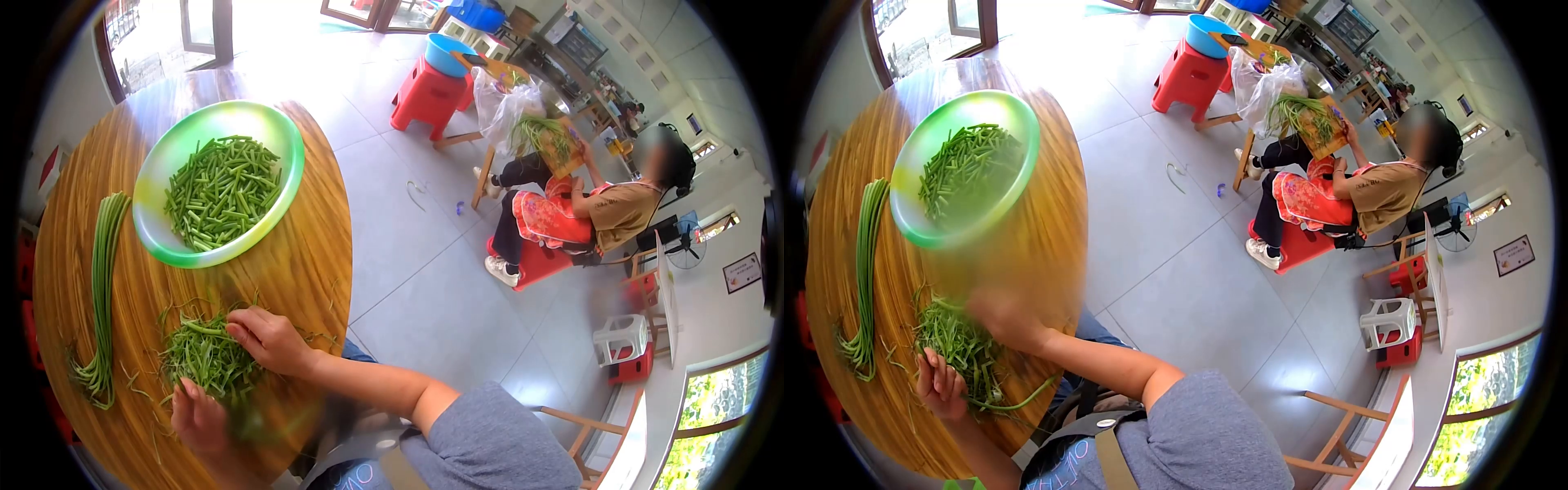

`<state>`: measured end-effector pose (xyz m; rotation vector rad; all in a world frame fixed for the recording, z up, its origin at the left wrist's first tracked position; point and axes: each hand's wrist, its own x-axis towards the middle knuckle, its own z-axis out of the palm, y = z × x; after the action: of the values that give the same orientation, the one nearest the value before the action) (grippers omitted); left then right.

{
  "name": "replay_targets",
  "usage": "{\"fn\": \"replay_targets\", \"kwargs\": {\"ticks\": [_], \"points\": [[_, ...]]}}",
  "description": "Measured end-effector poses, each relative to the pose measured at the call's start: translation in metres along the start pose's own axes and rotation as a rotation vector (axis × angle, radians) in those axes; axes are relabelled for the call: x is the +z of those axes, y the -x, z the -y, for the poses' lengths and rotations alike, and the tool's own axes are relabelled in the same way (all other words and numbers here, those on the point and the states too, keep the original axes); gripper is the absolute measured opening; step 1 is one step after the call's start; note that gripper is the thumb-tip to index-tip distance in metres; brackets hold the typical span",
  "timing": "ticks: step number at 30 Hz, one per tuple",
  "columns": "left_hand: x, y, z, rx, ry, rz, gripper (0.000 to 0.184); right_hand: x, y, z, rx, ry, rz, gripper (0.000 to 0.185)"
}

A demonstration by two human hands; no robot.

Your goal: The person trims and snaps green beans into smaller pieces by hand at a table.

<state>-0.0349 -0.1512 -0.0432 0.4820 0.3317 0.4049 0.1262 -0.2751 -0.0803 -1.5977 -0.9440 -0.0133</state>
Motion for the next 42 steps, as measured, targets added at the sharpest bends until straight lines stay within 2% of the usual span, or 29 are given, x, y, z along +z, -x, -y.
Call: {"fn": "replay_targets", "kwargs": {"ticks": [6, 9, 21, 30, 33, 39, 42], "points": [[0.004, 0.001, -0.001, -0.011, -0.006, -0.001, 0.029, 0.002, 0.001, -0.001, -0.008, 0.005, -0.008, 0.014], [0.003, 0.0, -0.007, -0.088, -0.122, 0.108, 0.023, 0.001, 0.0, 0.001, -0.006, 0.0, -0.011, 0.014], [0.0, -0.001, -0.006, -0.06, -0.123, 0.151, 0.022, 0.002, -0.001, -0.001, 0.001, 0.002, -0.018, 0.013], [0.004, 0.001, -0.006, -0.063, -0.108, 0.157, 0.022, 0.0, -0.004, 0.003, 0.012, -0.004, -0.033, 0.013], [0.005, 0.002, -0.006, -0.051, -0.13, 0.102, 0.023, -0.001, -0.003, 0.003, 0.018, -0.014, -0.043, 0.014], [0.014, 0.003, -0.008, -0.072, -0.146, 0.15, 0.022, 0.005, 0.001, -0.006, 0.003, 0.011, -0.046, 0.014], [0.012, 0.004, -0.006, -0.05, -0.135, 0.094, 0.022, 0.003, 0.0, -0.004, 0.008, 0.003, -0.052, 0.014]]}}
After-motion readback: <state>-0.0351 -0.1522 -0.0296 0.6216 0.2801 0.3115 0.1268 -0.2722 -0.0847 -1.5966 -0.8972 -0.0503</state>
